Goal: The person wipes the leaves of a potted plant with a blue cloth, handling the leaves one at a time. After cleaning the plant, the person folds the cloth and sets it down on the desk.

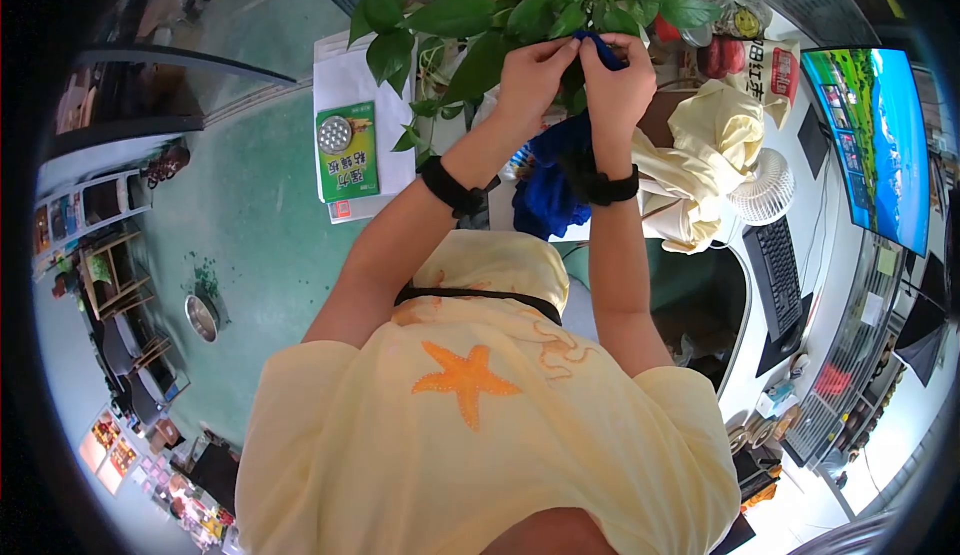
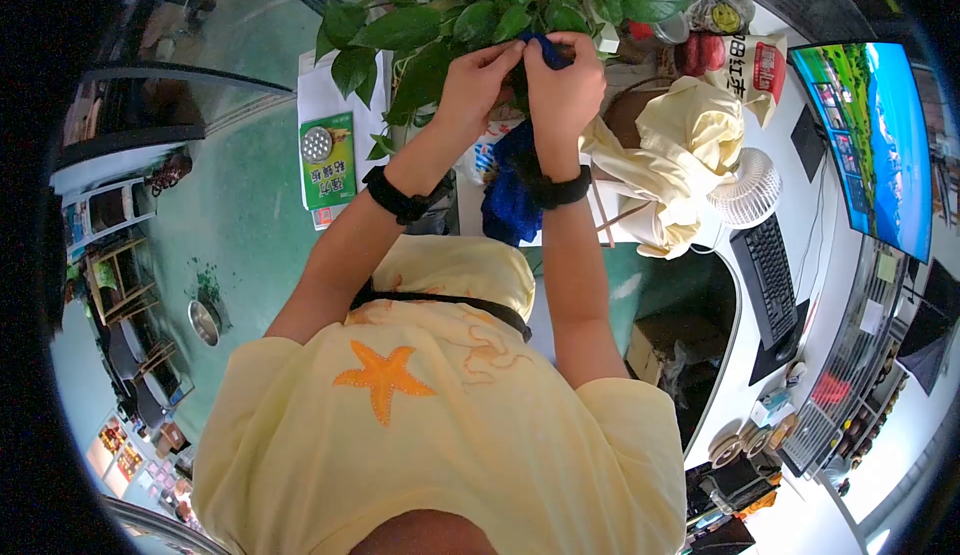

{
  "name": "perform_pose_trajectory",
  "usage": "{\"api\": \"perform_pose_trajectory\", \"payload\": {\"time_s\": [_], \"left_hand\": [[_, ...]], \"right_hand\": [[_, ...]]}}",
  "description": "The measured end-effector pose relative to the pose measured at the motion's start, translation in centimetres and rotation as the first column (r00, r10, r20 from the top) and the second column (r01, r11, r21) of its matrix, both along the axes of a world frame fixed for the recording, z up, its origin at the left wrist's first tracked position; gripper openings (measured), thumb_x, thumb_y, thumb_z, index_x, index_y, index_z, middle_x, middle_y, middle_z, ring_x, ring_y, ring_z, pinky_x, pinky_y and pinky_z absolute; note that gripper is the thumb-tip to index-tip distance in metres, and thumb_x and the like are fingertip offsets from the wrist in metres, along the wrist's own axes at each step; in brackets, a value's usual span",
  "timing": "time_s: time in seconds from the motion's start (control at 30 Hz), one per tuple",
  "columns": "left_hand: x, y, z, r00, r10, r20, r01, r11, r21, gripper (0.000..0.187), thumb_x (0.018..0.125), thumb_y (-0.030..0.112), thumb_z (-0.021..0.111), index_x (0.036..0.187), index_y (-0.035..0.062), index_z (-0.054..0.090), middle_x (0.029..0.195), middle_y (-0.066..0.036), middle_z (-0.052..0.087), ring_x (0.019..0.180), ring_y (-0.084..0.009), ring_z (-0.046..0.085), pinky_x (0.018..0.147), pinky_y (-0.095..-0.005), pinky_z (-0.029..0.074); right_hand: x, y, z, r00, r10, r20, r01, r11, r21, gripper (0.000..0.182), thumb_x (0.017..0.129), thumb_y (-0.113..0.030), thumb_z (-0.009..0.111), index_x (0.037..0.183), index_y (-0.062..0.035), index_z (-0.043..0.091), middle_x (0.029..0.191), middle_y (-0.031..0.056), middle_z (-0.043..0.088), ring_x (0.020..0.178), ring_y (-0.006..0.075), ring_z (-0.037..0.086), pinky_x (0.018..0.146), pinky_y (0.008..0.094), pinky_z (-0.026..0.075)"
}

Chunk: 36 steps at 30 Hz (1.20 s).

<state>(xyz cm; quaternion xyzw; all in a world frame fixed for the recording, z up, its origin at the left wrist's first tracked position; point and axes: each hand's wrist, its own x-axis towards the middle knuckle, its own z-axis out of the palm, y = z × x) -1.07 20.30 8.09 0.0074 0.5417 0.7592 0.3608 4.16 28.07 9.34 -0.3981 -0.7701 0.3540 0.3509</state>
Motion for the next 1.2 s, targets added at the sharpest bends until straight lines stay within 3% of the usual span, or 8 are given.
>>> {"api": "perform_pose_trajectory", "payload": {"time_s": [0.2, 0.3, 0.43, 0.53, 0.7, 0.83, 1.1, 1.2], "left_hand": [[0.2, 0.2, -1.1, 1.0, 0.022, 0.004, -0.022, 0.999, 0.023, 0.027, 0.083, 0.019, 0.064, 0.104, 0.0026, 0.063, 0.078, 0.001, 0.06, 0.061, -0.0062, 0.05, 0.053, -0.0202, 0.041], [0.1, 0.0, -0.7, 1.0, 0.0, -0.014, 0.0, 1.0, -0.013, 0.03, 0.083, 0.02, 0.065, 0.106, 0.0018, 0.062, 0.081, 0.001, 0.059, 0.067, -0.0068, 0.051, 0.058, -0.0223, 0.043], [-0.1, -0.2, -0.3, 0.999, -0.016, 0.039, 0.016, 1.0, -0.004, 0.033, 0.083, 0.021, 0.065, 0.108, 0.0004, 0.06, 0.081, 0.002, 0.055, 0.07, -0.0074, 0.05, 0.063, -0.025, 0.045], [-0.2, -0.1, 0.1, 0.998, -0.007, 0.059, 0.006, 1.0, 0.016, 0.033, 0.083, 0.021, 0.064, 0.108, 0.0004, 0.059, 0.078, 0.002, 0.053, 0.067, -0.0084, 0.049, 0.062, -0.0245, 0.046], [-0.1, 0.0, 0.9, 0.983, -0.003, 0.183, -0.011, 0.997, 0.077, 0.027, 0.085, 0.019, 0.061, 0.106, 0.0013, 0.058, 0.077, 0.001, 0.052, 0.064, -0.0097, 0.05, 0.06, -0.0238, 0.048], [0.0, -0.1, 1.6, 0.955, -0.057, 0.291, -0.014, 0.971, 0.237, 0.017, 0.085, 0.016, 0.059, 0.097, 0.0034, 0.058, 0.071, 0.002, 0.048, 0.061, -0.0106, 0.047, 0.058, -0.0244, 0.048], [-1.8, -0.8, 0.4, 0.973, -0.049, 0.226, 0.003, 0.98, 0.199, 0.014, 0.085, 0.014, 0.059, 0.093, 0.0036, 0.056, 0.077, -0.001, 0.055, 0.069, -0.0128, 0.056, 0.065, -0.0273, 0.049], [-1.5, -0.5, 0.5, 0.977, -0.035, 0.209, -0.005, 0.982, 0.188, 0.016, 0.085, 0.014, 0.059, 0.094, 0.0023, 0.055, 0.081, -0.003, 0.057, 0.075, -0.0141, 0.058, 0.072, -0.0285, 0.049]], "right_hand": [[-0.6, 0.2, -0.3, 0.995, -0.095, 0.029, 0.096, 0.994, -0.045, 0.022, 0.067, -0.024, 0.07, 0.081, -0.008, 0.063, 0.077, 0.0116, 0.065, 0.07, 0.0287, 0.063, 0.064, 0.0364, 0.048], [-0.3, 1.4, -1.4, 0.993, -0.102, -0.052, 0.103, 0.994, 0.028, 0.02, 0.069, -0.02, 0.069, 0.08, -0.005, 0.063, 0.074, 0.0107, 0.064, 0.067, 0.0251, 0.062, 0.063, 0.0338, 0.048], [1.2, 1.6, -1.3, 0.979, -0.076, -0.188, 0.071, 0.997, -0.036, 0.014, 0.075, -0.01, 0.066, 0.082, 0.0008, 0.059, 0.07, 0.0065, 0.059, 0.062, 0.0144, 0.053, 0.061, 0.0265, 0.044], [2.3, 0.7, -0.6, 0.932, -0.12, -0.342, 0.093, 0.991, -0.097, 0.015, 0.078, -0.01, 0.063, 0.088, -0.0002, 0.058, 0.076, 0.0066, 0.059, 0.067, 0.014, 0.053, 0.064, 0.0258, 0.044], [3.3, -1.7, -0.2, 0.905, -0.076, -0.419, 0.141, 0.982, 0.128, 0.018, 0.074, -0.003, 0.067, 0.091, -0.0023, 0.061, 0.088, 0.0071, 0.058, 0.077, 0.0178, 0.054, 0.07, 0.0289, 0.044], [2.9, -2.1, -0.7, 0.985, 0.12, -0.128, -0.04, 0.864, 0.502, 0.025, 0.067, -0.001, 0.067, 0.09, -0.011, 0.069, 0.086, 0.0065, 0.057, 0.082, 0.024, 0.051, 0.072, 0.0322, 0.043], [5.2, -2.2, -1.7, 0.965, 0.258, -0.039, -0.233, 0.92, 0.314, 0.022, 0.067, -0.003, 0.069, 0.087, -0.0078, 0.069, 0.08, 0.0076, 0.056, 0.074, 0.0231, 0.054, 0.066, 0.032, 0.045], [5.9, -2.0, -1.0, 0.984, 0.148, -0.1, -0.13, 0.978, 0.161, 0.018, 0.067, -0.003, 0.069, 0.085, -0.0072, 0.07, 0.078, 0.0094, 0.057, 0.072, 0.0243, 0.057, 0.065, 0.0305, 0.046]]}}
